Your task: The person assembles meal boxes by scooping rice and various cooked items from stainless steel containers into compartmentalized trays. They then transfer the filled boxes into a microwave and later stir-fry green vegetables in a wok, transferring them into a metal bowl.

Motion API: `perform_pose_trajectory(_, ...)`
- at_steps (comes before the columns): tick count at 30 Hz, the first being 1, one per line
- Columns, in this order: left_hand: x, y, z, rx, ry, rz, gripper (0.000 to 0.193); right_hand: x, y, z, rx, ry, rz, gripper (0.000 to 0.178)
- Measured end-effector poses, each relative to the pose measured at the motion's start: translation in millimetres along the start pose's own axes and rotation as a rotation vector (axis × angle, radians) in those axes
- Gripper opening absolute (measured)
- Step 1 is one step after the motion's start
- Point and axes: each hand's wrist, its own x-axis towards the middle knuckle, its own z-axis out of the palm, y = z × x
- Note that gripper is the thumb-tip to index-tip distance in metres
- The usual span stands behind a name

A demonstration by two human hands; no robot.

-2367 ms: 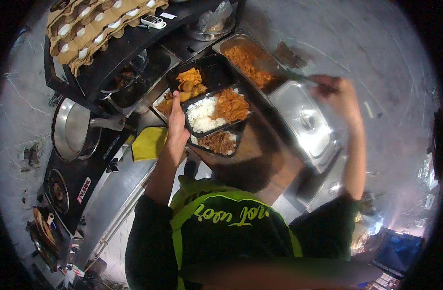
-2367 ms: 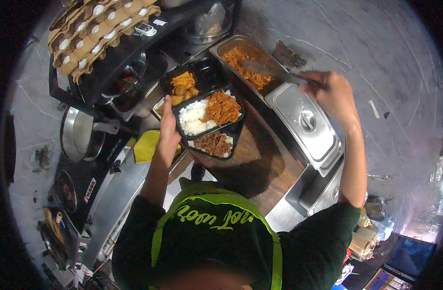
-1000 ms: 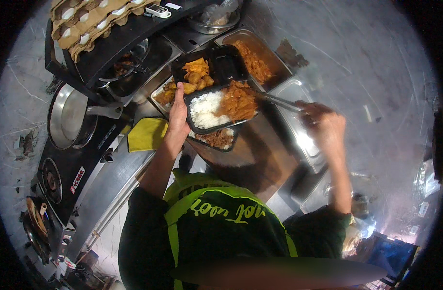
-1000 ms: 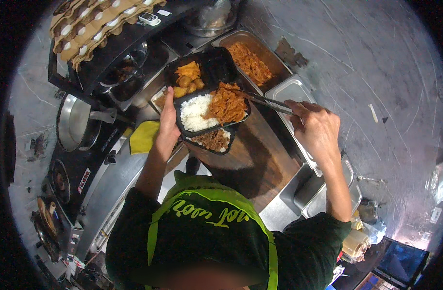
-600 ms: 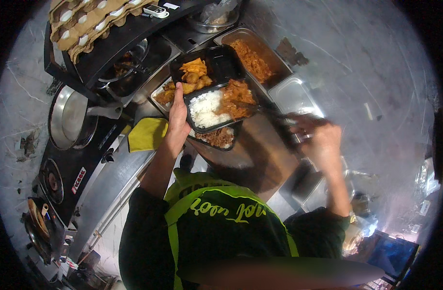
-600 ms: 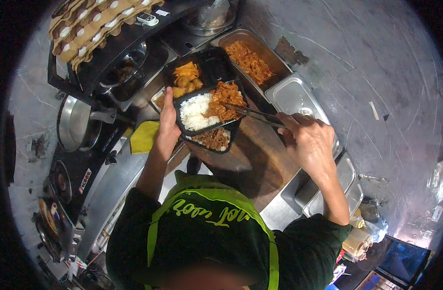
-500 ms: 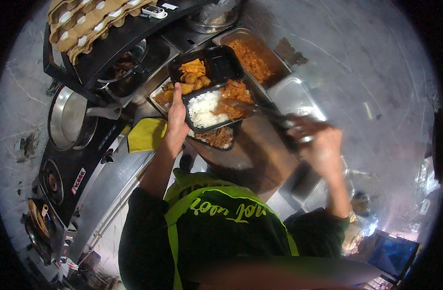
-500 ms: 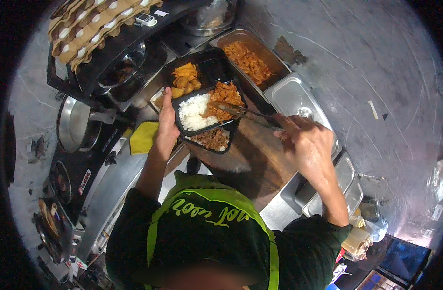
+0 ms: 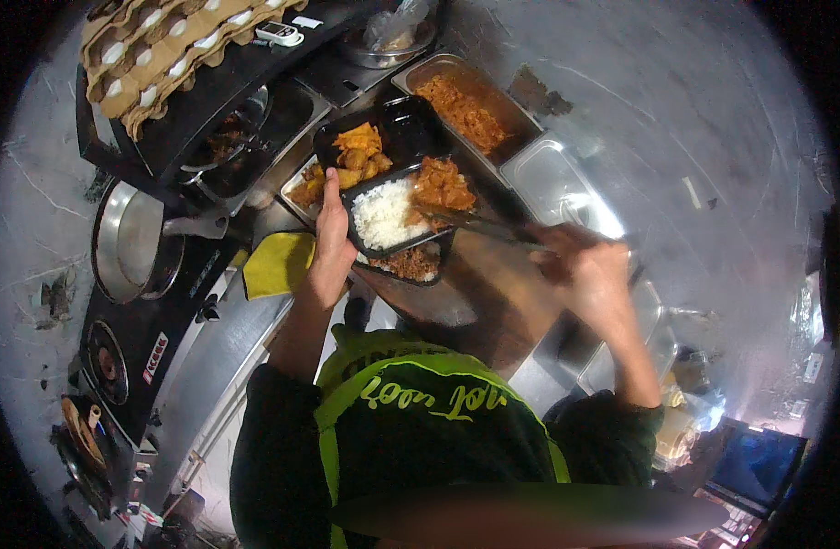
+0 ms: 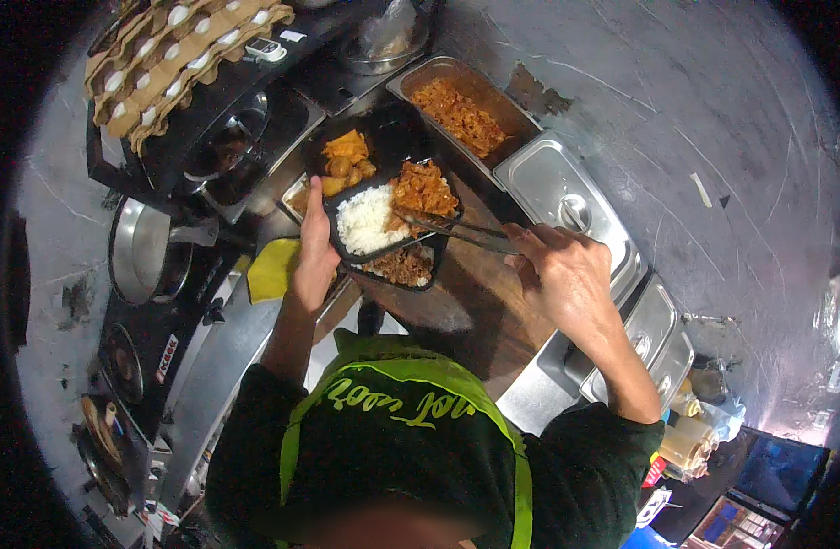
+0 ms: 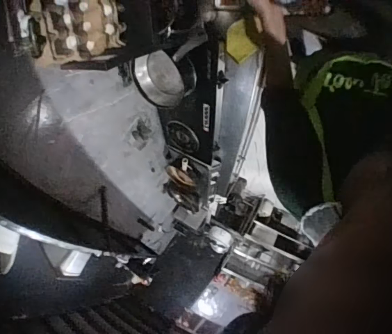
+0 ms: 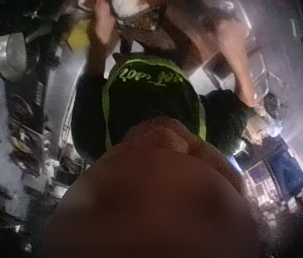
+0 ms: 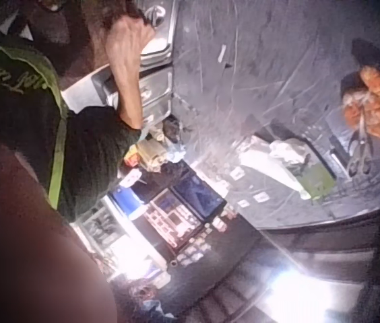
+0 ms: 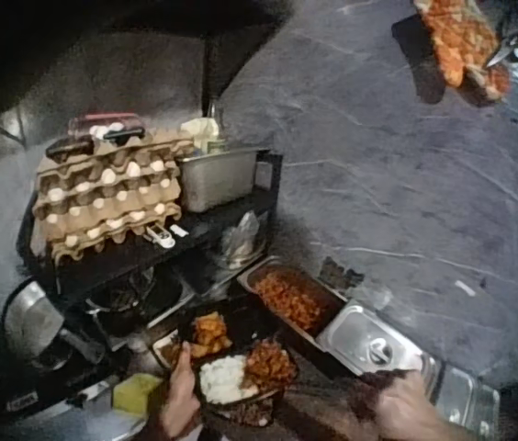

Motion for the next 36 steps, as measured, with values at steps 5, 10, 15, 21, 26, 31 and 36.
perform_pose_trajectory(5,-4.0,3.9,4.7,-0.019,-0.020,-0.059,0.057,2.7,12.6,0.6,0.018,-0.011,-0.044,0.031)
perform_pose_trajectory(10,1.3,4.0,-3.9,-0.011,-0.005,-0.089,0.058,24.0,35.2,-6.6,0.222,0.202,0.230,0.034)
perform_pose_trajectory(15,0.9,3.6,-1.5,0.018,0.047,-0.059,0.057,79.2,97.9,56.0,0.367,0.666,0.452,0.041)
perform_pose_trajectory(21,-10.0,10.4,16.7,0.050,0.100,-0.112,0.057,110.8,130.3,196.5,0.110,0.134,0.513,0.064)
perform_pose_trajectory(26,-9.6,10.1,10.5,0.114,0.083,-0.113,0.062,131.2,151.6,237.2,0.021,0.039,0.484,0.071)
perform_pose_trajectory(31,-2.2,8.8,5.3,0.150,0.099,-0.176,0.068,153.5,162.8,233.3,0.020,0.100,0.333,0.074)
perform_pose_trajectory(36,1.7,0.4,-8.4,0.134,0.129,-0.162,0.069,212.3,49.2,137.1,0.132,0.212,-0.034,0.057)
